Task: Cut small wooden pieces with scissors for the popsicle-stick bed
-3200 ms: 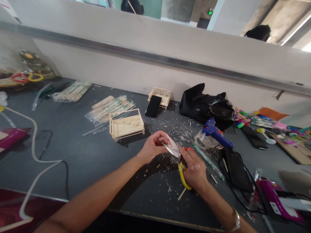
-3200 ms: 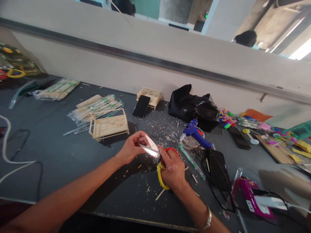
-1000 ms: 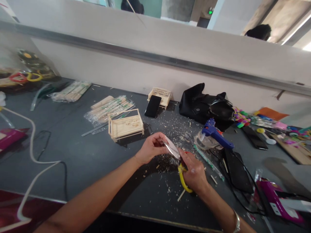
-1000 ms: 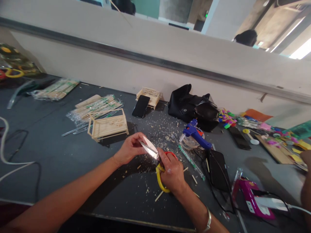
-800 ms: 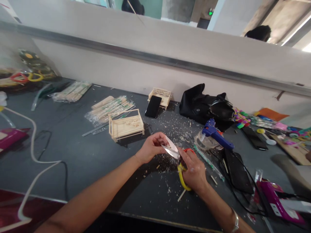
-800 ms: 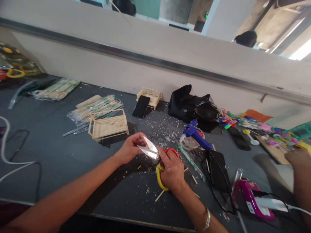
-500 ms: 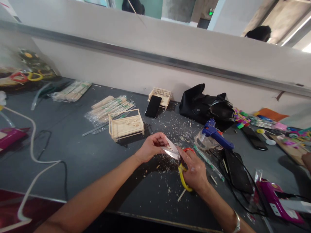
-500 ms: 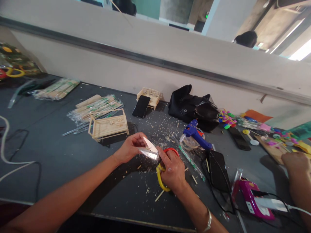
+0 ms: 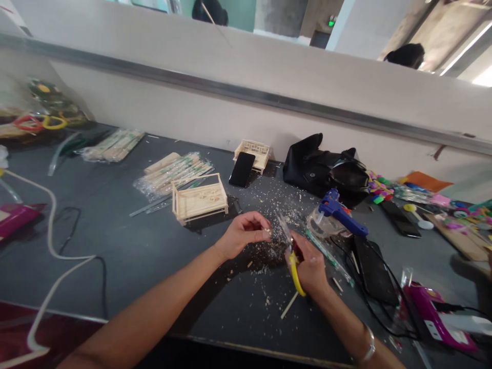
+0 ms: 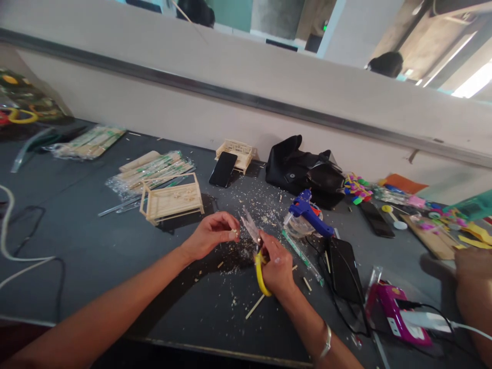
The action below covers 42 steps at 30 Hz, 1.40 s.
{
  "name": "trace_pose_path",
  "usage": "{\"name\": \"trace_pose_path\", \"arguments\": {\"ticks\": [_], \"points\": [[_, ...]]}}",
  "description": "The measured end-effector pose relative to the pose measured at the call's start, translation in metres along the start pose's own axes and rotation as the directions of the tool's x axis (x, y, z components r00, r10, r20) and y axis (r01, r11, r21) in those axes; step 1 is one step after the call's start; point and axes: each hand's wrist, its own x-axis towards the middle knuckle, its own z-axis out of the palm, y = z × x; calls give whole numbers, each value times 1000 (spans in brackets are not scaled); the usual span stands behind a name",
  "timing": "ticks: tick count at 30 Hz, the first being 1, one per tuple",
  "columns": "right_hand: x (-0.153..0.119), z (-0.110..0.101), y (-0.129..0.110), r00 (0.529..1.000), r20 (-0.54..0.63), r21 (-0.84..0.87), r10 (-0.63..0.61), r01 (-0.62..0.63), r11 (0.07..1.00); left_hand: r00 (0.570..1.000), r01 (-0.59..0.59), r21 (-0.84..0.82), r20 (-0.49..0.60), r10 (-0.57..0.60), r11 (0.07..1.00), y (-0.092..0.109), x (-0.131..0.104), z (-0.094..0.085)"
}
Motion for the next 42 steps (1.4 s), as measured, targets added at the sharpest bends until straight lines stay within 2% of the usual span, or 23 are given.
{"name": "trace_pose_path", "arguments": {"ticks": [4, 12, 18, 24, 32, 42], "points": [[1, 1, 4, 1000, -8, -2, -8, 8, 1000, 1000, -6, 0, -3, 6, 1000, 0, 0, 1], [-3, 0, 2, 991, 120, -121, -63, 77, 990, 1000, 15, -126, -11, -16, 992, -1, 1, 3], [-1, -1, 2, 984, 149, -128, -95, 114, 985, 991, 137, -229, 19, -136, 964, -4, 0, -2], [1, -2, 1, 978, 140, -132, -154, 173, 976, 970, 231, -208, 121, -209, 951, -5, -1, -9], [1, -4, 1, 969, 160, -146, -189, 213, 966, 958, 279, -198, 120, -260, 939, -4, -1, -9], [-2, -1, 2, 971, 183, -137, -155, 182, 974, 957, 278, -255, 157, -244, 926, -2, -2, -5]]}}
